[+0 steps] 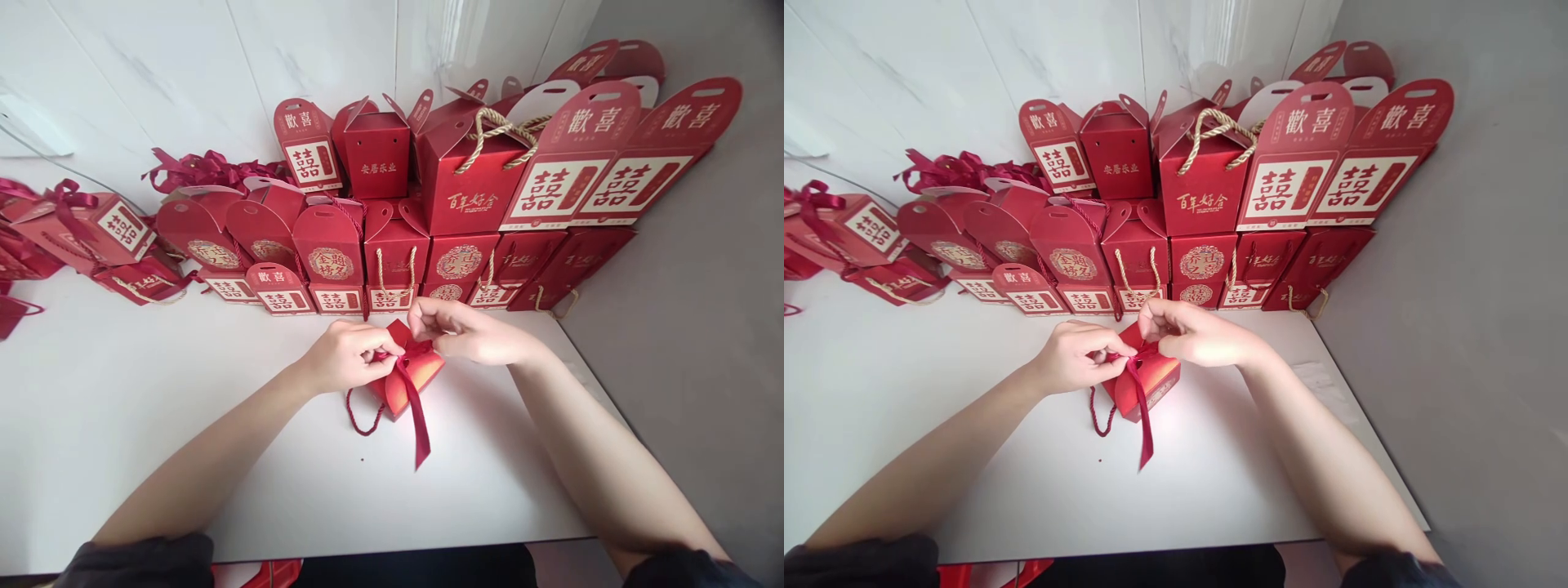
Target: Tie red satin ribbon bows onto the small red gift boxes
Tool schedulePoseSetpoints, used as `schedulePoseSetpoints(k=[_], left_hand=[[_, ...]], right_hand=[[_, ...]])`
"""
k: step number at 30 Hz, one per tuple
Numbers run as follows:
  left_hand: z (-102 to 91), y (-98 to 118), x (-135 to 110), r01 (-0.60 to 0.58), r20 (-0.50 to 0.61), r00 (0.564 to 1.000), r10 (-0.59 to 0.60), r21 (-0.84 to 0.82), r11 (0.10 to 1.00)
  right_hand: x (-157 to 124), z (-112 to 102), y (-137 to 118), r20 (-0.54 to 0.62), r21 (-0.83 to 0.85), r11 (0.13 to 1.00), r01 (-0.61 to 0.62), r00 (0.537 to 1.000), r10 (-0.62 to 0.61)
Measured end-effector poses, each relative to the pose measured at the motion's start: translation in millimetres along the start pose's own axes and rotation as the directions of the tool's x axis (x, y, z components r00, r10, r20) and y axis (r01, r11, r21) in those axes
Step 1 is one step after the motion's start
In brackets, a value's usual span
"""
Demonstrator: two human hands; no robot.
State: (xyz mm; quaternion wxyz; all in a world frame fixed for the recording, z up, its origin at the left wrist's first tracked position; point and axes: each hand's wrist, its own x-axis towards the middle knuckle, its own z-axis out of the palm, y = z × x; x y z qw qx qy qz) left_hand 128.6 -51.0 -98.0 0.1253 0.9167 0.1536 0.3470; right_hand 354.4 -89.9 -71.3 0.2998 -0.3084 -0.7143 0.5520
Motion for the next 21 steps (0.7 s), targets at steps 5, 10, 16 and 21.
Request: schedulePoseSetpoints(k=[5,10,16,21], left_hand=[[0.4,0.9,1.3,-0.014,0.000,1.000,0.014,-0.008,1.000],[1.5,-0.7,-0.6,-0.027,0.004,1.000,0.028,-0.028,0.999],[3.2,-1.7,-0.9,-0.013,-0.004,1.000,0.013,0.003,1.000],[1.6,0.2,0.0,-0.037,0.009,0.999,0.037,-0.030,0.999]], right_hand=[[-0.3,5.0,-0.3,-0.017,-0.261,0.965,0.000,1.000,-0.005],[-0.6,10.5,-1.5,-0.061,-0.408,0.913,-0.025,0.998,0.000],[1.9,28.1,-6.4,-0.150,-0.753,0.657,-0.038,0.982,-0.115],[1.5,26.4,-13.6,-0.374,-0.919,0.201,-0.340,0.913,-0.164]])
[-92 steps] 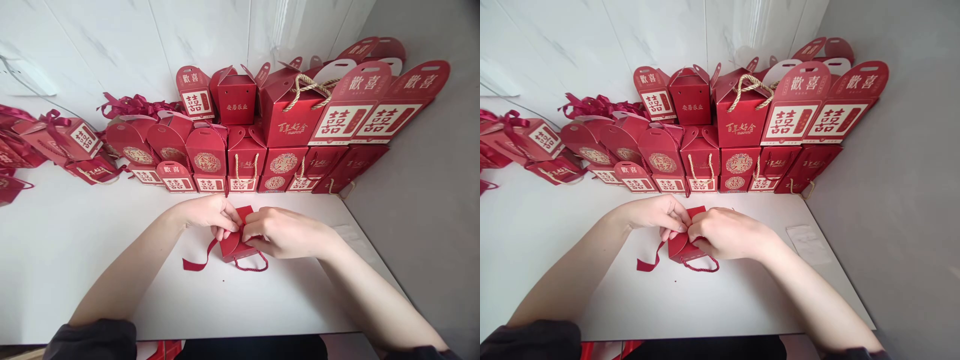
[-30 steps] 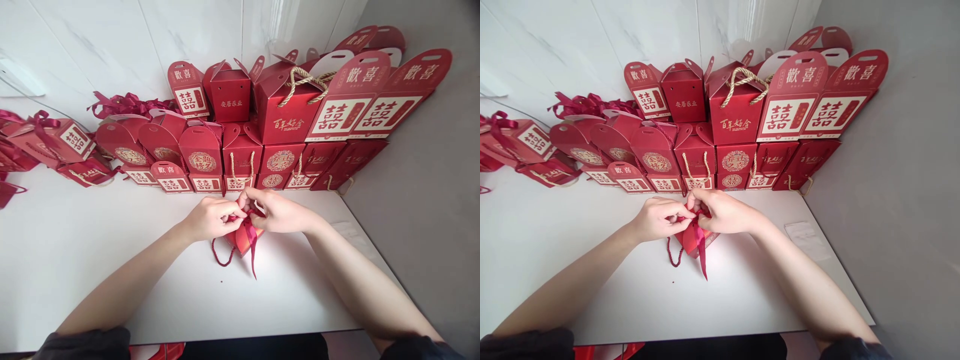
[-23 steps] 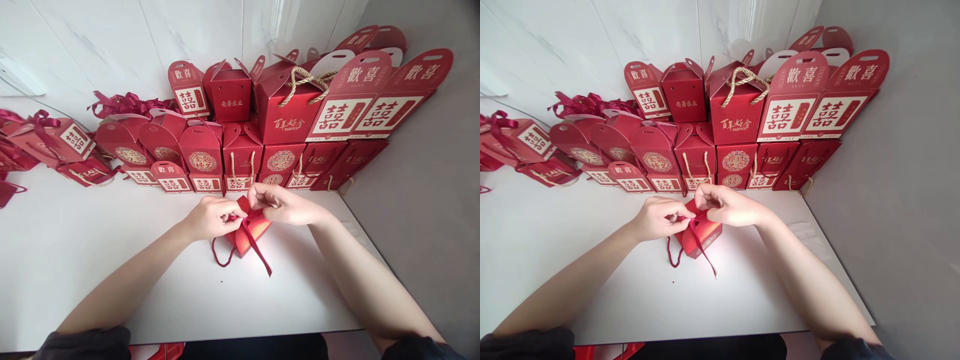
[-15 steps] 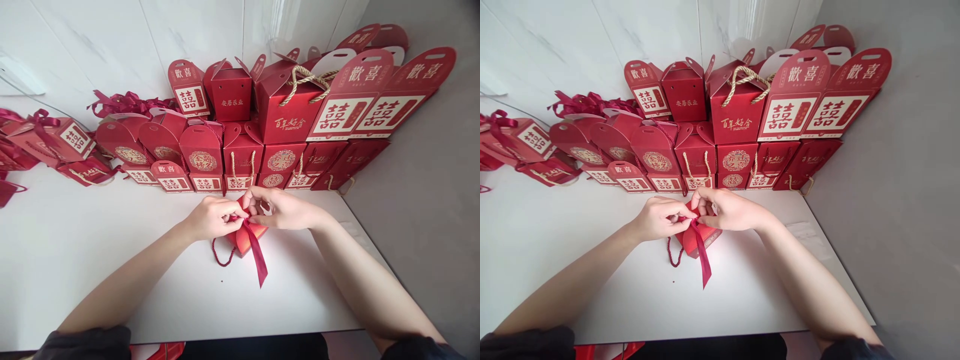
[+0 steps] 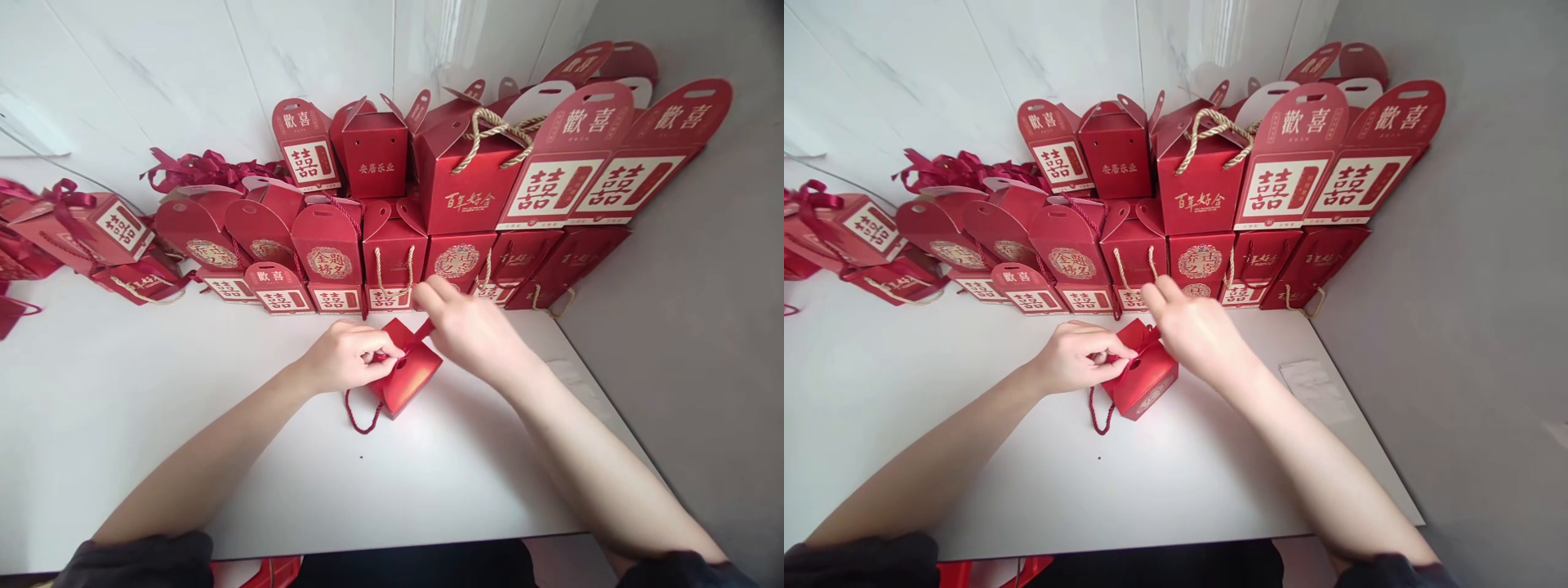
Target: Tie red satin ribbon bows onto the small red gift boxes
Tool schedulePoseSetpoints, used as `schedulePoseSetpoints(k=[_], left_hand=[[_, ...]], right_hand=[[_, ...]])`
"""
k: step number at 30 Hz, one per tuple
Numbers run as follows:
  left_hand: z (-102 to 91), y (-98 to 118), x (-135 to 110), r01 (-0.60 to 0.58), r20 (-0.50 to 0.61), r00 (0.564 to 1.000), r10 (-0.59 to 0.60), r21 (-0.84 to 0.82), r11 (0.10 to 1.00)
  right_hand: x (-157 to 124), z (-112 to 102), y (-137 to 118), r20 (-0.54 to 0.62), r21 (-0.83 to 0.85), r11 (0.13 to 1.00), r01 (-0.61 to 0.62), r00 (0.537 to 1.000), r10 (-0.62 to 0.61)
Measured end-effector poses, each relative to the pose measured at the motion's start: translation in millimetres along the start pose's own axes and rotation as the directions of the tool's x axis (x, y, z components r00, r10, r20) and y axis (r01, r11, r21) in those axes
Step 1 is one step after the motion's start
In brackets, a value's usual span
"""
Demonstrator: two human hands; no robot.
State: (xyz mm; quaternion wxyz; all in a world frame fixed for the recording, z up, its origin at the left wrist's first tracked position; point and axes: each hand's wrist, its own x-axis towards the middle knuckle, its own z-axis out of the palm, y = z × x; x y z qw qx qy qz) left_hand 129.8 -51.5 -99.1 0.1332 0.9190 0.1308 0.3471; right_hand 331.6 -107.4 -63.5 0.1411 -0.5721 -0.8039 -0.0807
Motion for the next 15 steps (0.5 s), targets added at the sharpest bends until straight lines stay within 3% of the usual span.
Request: schedulePoseSetpoints(k=[4,6,9,12,13,15], left_hand=[[-0.4,0.1,-0.9,-0.010,0.003,1.000,0.011,-0.056,0.998],[-0.3,-0.6,-1.2,-0.010,0.010,1.000,0.011,-0.069,0.998],[-0.2,-1.6,-1.4,-0.011,0.022,1.000,0.013,-0.067,0.998],[-0.8,-2.3,-1.6,-0.021,0.032,0.999,0.023,-0.054,0.998],[-1.0,-2.3,-1.7,-0.027,0.034,0.999,0.028,-0.048,0.999],[-1.5,-2.1,-2.0,-0.045,0.039,0.998,0.046,-0.027,0.999]], right_hand=[[-12.0,-22.2,36.3,-0.057,-0.186,0.949,-0.254,0.967,0.247],[-22.5,-32.4,57.3,0.037,-0.167,0.939,-0.301,0.950,0.311],[-30.9,-39.6,73.4,0.312,0.179,0.968,-0.176,0.943,0.114],[-22.1,-33.0,64.8,0.363,0.527,0.847,-0.074,0.920,-0.146],[-16.5,-27.6,59.0,0.372,0.598,0.797,-0.086,0.910,-0.181],[-5.2,-13.8,48.3,0.427,0.637,0.748,-0.189,0.894,-0.138]])
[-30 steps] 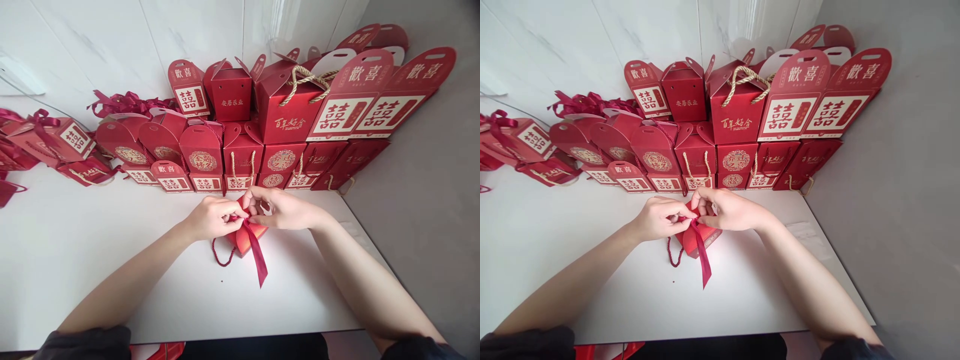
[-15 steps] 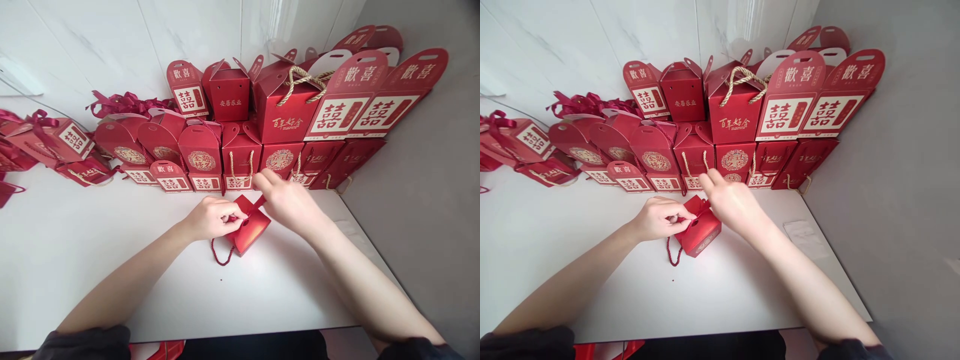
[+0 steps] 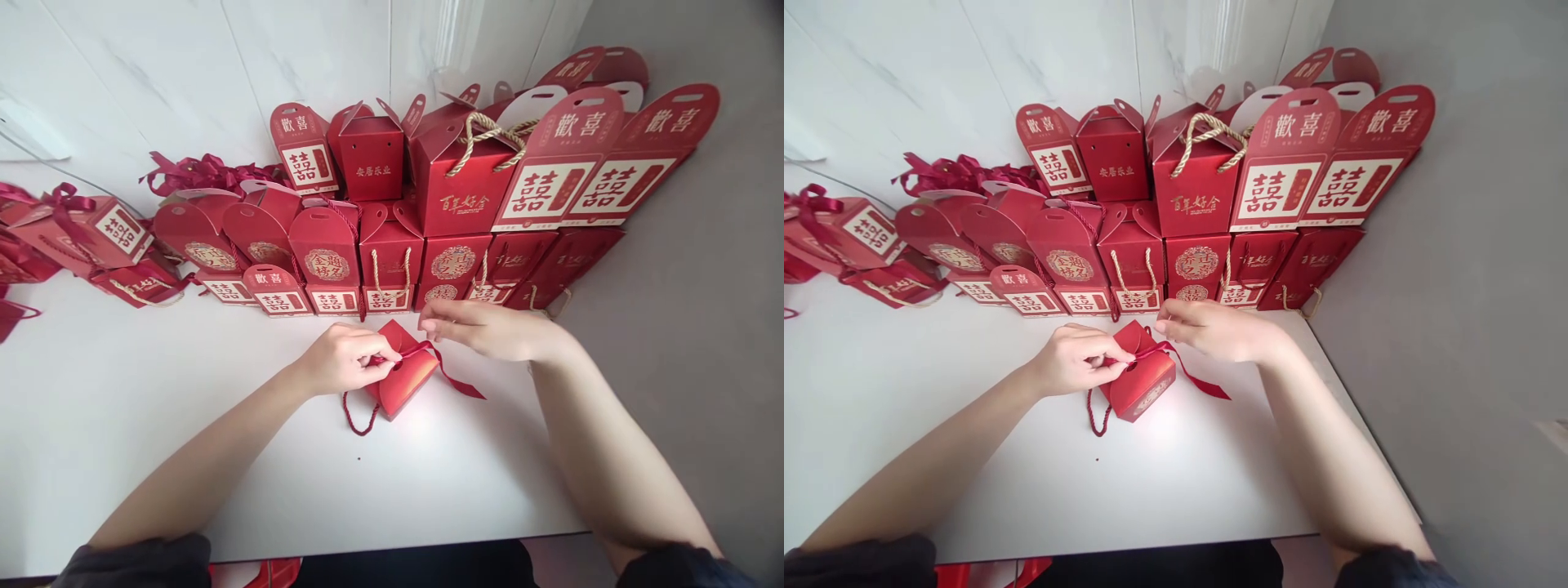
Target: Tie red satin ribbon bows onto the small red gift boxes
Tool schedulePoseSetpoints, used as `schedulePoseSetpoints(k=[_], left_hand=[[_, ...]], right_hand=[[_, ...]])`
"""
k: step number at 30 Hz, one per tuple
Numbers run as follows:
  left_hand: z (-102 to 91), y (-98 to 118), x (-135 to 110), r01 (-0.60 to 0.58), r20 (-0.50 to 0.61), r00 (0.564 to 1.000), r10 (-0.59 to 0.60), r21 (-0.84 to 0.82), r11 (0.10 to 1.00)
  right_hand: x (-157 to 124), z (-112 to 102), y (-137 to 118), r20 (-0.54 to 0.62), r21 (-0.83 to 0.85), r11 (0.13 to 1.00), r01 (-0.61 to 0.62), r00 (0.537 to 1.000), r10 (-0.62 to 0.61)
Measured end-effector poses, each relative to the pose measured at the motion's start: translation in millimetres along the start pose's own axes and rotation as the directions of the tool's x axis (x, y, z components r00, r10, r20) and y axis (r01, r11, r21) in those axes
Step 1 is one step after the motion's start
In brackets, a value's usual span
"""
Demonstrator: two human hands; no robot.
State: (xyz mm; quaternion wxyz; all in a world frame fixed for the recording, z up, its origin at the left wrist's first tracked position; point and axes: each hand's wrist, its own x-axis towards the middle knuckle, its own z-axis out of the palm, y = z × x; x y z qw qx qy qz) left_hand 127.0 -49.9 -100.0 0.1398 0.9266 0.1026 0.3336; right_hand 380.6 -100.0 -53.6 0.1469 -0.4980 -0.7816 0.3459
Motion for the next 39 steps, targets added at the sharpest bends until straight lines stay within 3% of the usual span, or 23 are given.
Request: schedulePoseSetpoints(k=[4,10,14,17,19,20,23,26,28,33,39], left_hand=[[-0.2,1.2,0.0,-0.073,-0.018,0.997,0.075,0.068,0.995],[1.7,2.2,0.8,-0.179,-0.018,0.982,0.186,0.186,0.966],[3.0,3.0,-1.0,-0.243,0.021,0.968,0.249,0.300,0.922],[-2.9,9.9,0.4,-0.152,0.080,0.988,0.135,0.259,0.954],[-12.3,18.0,4.9,0.087,0.166,0.980,-0.112,0.153,0.984],[-18.2,22.2,8.0,0.250,0.231,0.936,-0.266,0.098,0.963],[-35.7,30.5,17.7,0.653,0.429,0.705,-0.565,-0.079,0.754],[-45.8,29.1,23.0,0.849,0.571,0.502,-0.649,-0.182,0.497],[-47.8,25.0,23.4,0.899,0.620,0.418,-0.664,-0.180,0.399],[-50.2,16.2,20.0,0.939,0.702,0.302,-0.646,-0.099,0.331],[-53.8,11.5,17.8,0.931,0.706,0.267,-0.656,-0.014,0.364]], right_hand=[[21.8,13.7,6.9,0.102,0.132,0.987,-0.096,0.991,0.083],[20.0,11.7,5.6,0.170,0.519,0.855,0.002,0.980,-0.106],[18.3,16.7,-2.1,0.185,0.487,0.873,-0.032,0.980,-0.067],[19.1,20.8,-3.9,0.105,0.392,0.919,0.053,0.989,-0.102],[19.5,21.4,-3.3,0.107,0.365,0.928,0.070,0.987,-0.117],[19.6,21.0,-2.8,0.113,0.360,0.931,0.067,0.987,-0.115],[19.5,18.6,-1.7,0.126,0.358,0.932,0.052,0.987,-0.104],[18.9,16.4,-1.7,0.141,0.364,0.930,0.042,0.985,-0.099],[18.1,15.3,-2.1,0.157,0.360,0.933,0.030,0.983,-0.092],[15.4,12.7,-1.5,0.174,0.367,0.930,0.031,0.980,-0.101],[14.2,10.6,4.3,0.136,0.312,0.947,0.072,0.984,-0.119]])
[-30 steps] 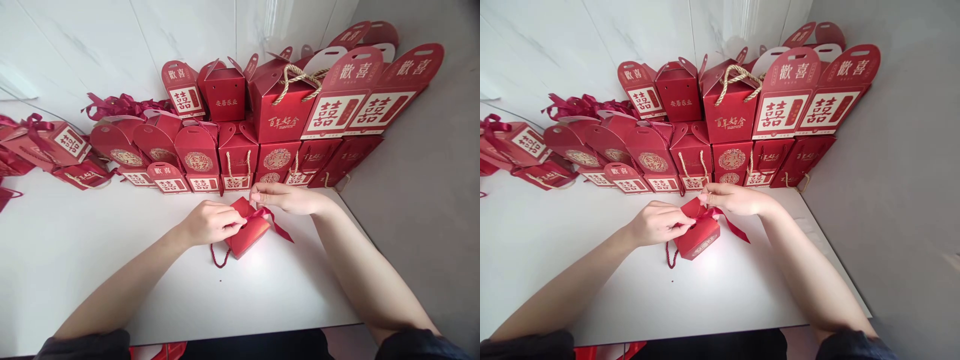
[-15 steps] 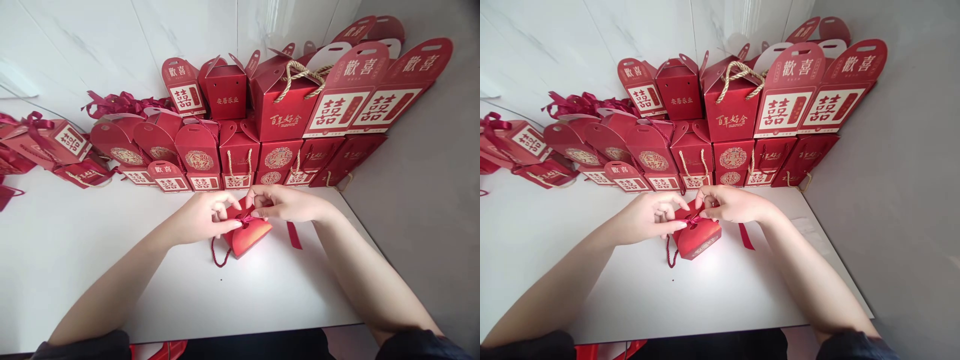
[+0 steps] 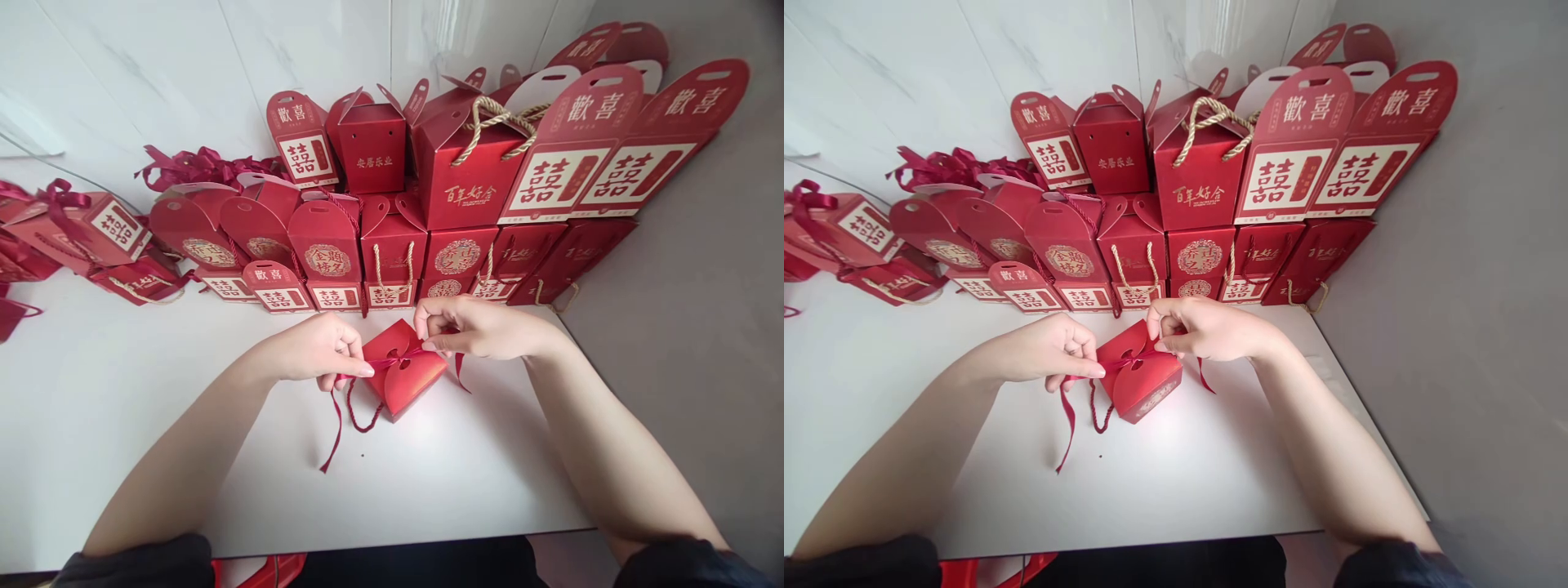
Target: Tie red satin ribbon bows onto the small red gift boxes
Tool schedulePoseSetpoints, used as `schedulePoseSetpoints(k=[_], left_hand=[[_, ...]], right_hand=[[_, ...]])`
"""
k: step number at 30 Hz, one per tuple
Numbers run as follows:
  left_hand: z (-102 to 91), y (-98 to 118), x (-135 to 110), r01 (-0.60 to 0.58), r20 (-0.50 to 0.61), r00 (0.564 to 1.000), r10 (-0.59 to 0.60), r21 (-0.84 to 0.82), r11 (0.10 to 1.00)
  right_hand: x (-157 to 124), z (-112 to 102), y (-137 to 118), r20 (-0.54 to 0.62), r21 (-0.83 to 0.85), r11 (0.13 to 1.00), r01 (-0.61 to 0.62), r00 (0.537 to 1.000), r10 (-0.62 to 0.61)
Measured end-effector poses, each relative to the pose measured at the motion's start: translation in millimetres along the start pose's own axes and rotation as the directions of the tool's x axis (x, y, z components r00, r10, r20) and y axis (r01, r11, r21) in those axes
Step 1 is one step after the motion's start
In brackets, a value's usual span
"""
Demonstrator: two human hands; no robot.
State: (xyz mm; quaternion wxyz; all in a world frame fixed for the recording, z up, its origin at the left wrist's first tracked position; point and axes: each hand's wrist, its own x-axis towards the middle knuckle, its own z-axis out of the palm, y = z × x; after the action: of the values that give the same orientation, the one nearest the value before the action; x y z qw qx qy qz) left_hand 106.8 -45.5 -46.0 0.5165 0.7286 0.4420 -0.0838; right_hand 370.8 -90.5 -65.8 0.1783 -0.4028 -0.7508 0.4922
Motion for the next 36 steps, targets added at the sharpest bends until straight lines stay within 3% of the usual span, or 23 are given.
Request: schedulePoseSetpoints(k=[4,8,15,22,25,31,33,36], left_hand=[[-1.0,-0.1,0.8,0.007,0.042,0.999,-0.008,0.009,1.000],[-2.1,-0.4,-0.5,0.017,0.039,0.999,-0.017,0.000,1.000],[2.3,0.3,0.2,-0.144,-0.172,0.971,0.167,0.140,0.980],[4.3,-5.9,3.3,-0.021,-0.073,0.997,0.035,0.176,0.984],[9.2,-7.6,4.4,-0.013,-0.051,0.998,0.022,0.181,0.983],[15.7,-4.8,6.3,0.012,-0.083,0.997,0.005,0.212,0.977],[15.6,-4.6,6.7,0.008,-0.092,0.996,0.012,0.209,0.978],[14.1,-5.3,6.6,-0.001,-0.090,0.996,0.020,0.198,0.980]], right_hand=[[-1.0,-1.2,1.5,-0.018,-0.045,0.998,-0.052,0.999,0.051],[-3.0,-2.7,-1.4,0.051,0.008,0.985,-0.173,0.984,0.172],[-1.2,0.5,-3.3,0.159,-0.091,0.952,-0.292,0.940,0.303],[1.7,6.7,-6.9,0.158,-0.068,0.951,-0.303,0.938,0.310],[3.4,15.2,-16.0,0.100,-0.119,0.923,-0.365,0.921,0.377],[13.0,34.9,-31.8,-0.187,-0.447,0.769,-0.457,0.888,0.420],[13.0,34.8,-31.9,-0.192,-0.477,0.751,-0.457,0.888,0.418],[7.3,27.9,-30.1,-0.088,-0.379,0.814,-0.440,0.893,0.442]])
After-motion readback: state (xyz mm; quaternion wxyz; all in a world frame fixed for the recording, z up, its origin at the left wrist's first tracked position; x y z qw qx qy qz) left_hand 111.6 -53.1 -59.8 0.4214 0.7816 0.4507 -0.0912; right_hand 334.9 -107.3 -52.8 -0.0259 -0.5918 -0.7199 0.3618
